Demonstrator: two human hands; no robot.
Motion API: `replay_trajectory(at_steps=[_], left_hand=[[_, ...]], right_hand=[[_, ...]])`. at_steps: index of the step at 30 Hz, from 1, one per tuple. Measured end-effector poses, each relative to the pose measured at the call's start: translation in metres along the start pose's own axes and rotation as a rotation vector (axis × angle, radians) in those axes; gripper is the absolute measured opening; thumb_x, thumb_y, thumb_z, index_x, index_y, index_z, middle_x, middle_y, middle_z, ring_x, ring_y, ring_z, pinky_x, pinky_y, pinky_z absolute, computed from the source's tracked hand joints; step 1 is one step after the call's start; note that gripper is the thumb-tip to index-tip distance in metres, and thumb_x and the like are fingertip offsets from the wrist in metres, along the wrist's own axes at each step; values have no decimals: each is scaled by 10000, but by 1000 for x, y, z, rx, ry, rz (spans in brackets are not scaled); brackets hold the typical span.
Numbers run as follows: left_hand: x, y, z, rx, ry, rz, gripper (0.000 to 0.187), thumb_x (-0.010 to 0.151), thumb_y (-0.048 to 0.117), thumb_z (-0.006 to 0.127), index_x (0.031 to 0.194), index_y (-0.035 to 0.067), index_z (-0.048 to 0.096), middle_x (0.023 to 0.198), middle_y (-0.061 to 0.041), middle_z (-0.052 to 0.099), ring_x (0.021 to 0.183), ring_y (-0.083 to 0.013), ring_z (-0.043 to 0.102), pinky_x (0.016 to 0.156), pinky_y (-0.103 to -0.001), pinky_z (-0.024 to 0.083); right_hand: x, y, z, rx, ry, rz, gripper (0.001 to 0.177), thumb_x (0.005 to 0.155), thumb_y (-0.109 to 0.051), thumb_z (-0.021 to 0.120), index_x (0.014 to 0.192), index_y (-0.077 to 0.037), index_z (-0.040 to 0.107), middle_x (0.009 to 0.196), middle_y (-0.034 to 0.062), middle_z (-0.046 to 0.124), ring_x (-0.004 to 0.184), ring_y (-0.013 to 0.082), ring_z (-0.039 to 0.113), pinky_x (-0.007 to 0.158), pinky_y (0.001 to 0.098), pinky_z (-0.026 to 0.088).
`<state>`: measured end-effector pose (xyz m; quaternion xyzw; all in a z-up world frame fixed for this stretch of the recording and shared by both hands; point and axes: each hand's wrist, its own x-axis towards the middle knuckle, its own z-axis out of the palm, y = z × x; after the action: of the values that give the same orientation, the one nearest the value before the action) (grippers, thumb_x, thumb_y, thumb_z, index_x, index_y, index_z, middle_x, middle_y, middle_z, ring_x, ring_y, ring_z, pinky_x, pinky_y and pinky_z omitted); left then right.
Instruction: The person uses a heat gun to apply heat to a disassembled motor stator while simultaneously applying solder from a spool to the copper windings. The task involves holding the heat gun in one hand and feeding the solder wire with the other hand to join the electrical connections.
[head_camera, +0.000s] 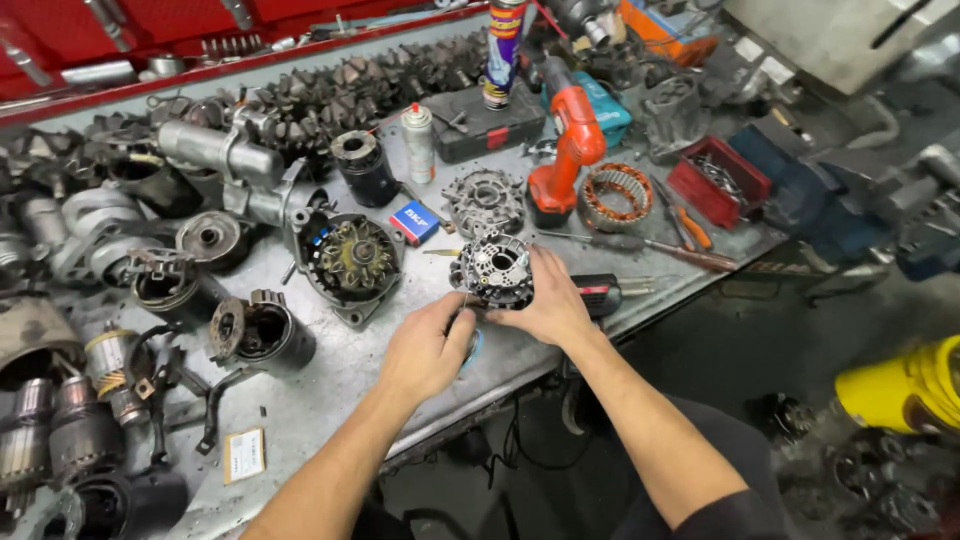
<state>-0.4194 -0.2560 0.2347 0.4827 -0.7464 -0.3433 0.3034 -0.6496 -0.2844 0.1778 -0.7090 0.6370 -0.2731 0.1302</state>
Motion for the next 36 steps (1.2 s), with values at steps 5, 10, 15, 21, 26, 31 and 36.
replay_trajectory(at_steps=[5,10,15,21,26,31,36], left_hand=[[4,-29,8,115,0,-46,365,938,338,552,1191,103,670,957,-227,724,935,-443,677,798,-528,525],[12,-33,3,125,112,-27,382,917,340,568,1200,104,668,1005,-226,737,929,-438,690,778,-523,537],[6,-18,-6,90,152,-75,404,939,345,575,1256,103,641,894,-233,728,860,-431,699,755,-508,530],[2,-17,-5,-15,154,-26,383,933,340,587,1225,101,651,810,-180,749,778,-372,736,719,-463,548],[-6,-14,-6,119,150,-5,369,886,359,630,1167,128,696,826,-188,739,743,-388,716,703,-477,552],[-11,-21,-14,249,133,48,339,853,358,631,1097,135,708,778,-199,730,758,-424,698,702,-533,536],[-12,-25,-15,363,92,33,309,835,376,636,1014,138,716,731,-197,710,734,-428,686,675,-551,530]], right_hand=[[-4,-9,13,171,34,56,1152,505,-494,930,1428,15,467,1455,216,527,1349,381,523,1129,421,431],[-11,-25,14,159,39,-223,1246,541,-545,935,1474,77,392,1427,279,504,1331,413,499,1123,468,389],[-28,-2,-37,-173,59,198,1122,700,-614,857,1474,42,376,1438,270,495,1322,440,495,1081,494,420],[-52,11,-48,-171,24,717,1217,685,-653,833,1512,34,263,1421,285,470,1242,471,556,1009,506,486],[-53,75,-4,-35,-70,885,1200,594,-583,925,1424,72,357,1382,291,554,1268,424,574,1056,461,483],[-57,63,-8,70,-83,942,810,587,-333,861,1276,47,669,1343,255,682,1249,363,673,1056,419,537],[-55,70,5,-38,-39,940,1008,588,-252,930,1383,79,406,1434,270,460,1267,414,557,1044,428,495]])
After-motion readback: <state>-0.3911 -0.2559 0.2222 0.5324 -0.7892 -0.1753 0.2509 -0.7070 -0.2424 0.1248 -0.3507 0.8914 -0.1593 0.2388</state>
